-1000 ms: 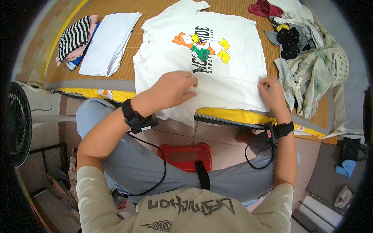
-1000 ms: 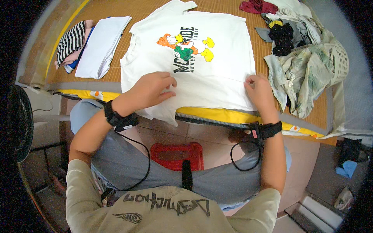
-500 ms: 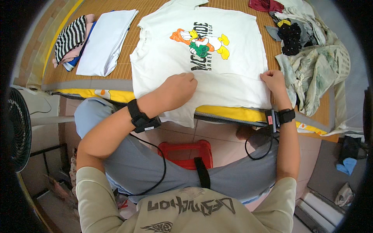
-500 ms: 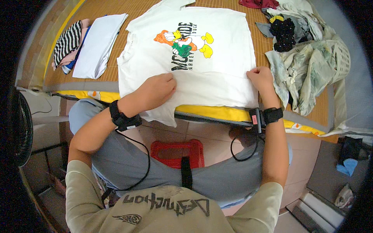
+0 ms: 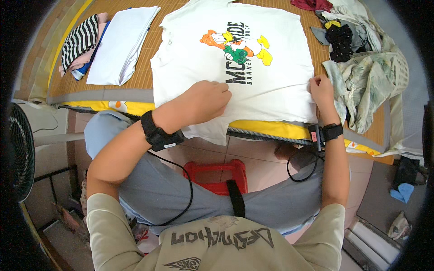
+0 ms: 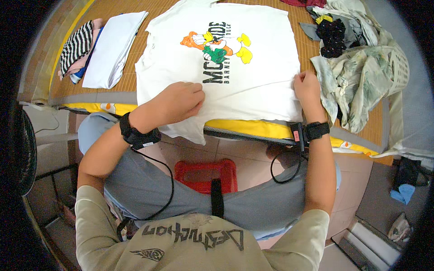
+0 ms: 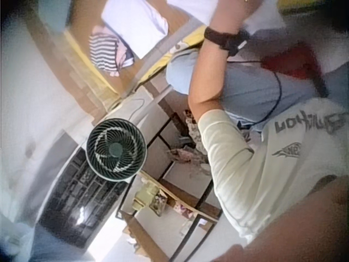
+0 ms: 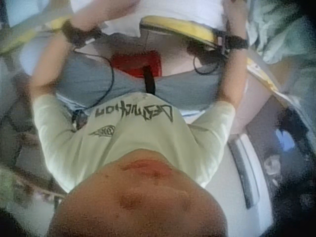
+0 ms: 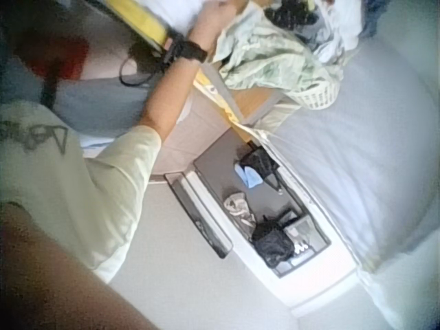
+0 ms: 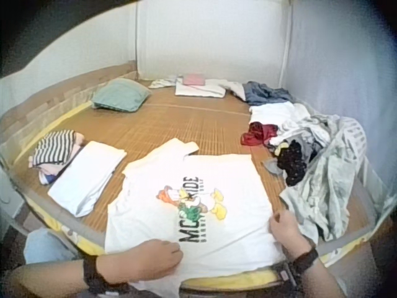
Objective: The person folds a white t-shirt with a graphic on a bed by smoothing it out and folding the sides toward the center.
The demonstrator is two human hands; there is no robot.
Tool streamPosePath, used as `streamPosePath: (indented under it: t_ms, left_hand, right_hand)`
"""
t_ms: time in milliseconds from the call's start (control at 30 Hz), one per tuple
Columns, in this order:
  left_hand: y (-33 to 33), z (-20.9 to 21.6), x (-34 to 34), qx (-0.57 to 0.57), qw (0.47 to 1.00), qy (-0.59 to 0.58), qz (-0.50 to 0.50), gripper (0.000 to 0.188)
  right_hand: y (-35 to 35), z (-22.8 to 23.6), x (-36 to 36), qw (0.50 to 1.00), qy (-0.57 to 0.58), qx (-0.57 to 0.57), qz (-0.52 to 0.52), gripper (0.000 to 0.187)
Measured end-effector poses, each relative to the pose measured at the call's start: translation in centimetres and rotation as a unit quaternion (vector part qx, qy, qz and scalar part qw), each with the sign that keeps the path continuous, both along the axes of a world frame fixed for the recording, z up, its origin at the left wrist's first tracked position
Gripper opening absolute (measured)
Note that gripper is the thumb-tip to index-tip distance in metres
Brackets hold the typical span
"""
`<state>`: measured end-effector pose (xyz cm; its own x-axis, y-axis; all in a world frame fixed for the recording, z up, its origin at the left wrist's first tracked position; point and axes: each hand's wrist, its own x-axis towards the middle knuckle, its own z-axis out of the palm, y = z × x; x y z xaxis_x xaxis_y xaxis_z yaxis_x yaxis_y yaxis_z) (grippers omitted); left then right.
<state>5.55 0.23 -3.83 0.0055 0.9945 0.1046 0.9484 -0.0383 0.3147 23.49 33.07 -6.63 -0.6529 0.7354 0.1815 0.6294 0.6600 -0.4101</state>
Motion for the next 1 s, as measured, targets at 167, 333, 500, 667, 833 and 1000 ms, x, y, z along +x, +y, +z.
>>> streamPosePath:
  t_ms: [167, 333, 500, 667, 833, 1000]
  left_hand:
    - [0.0, 0.8, 1.9, 0.024, 1.0, 0.009, 0.004, 0.012]
    - [0.1, -0.8, 3.9, 0.043, 0.998, -0.008, -0.034, 0.011]
    - [0.5, -1.8, 3.7, 0.033, 0.999, -0.023, -0.014, 0.011]
    - [0.7, -1.4, 3.6, 0.03, 0.997, -0.071, 0.008, 0.01]
    - [1.3, -0.4, 2.1, -0.001, 0.992, -0.097, -0.079, 0.009]
    - [3.9, -0.5, -0.7, 0.006, 0.993, -0.102, 0.061, 0.028]
  right_hand:
    - [-3.7, 5.7, 0.3, 0.992, -0.123, -0.002, -0.024, 0.029]
    - [-4.6, 6.3, 3.2, 0.94, -0.302, -0.152, 0.036, 0.031]
    - [-3.8, 4.9, 5.0, 0.961, -0.216, -0.17, 0.039, 0.032]
    - [-3.8, 5.6, 6.4, 0.944, -0.182, -0.275, -0.025, 0.035]
    - [-4.1, 4.4, 6.8, 0.94, -0.118, -0.318, -0.016, 0.029]
    - [-4.0, 4.2, 7.1, 0.936, -0.101, -0.335, -0.023, 0.02]
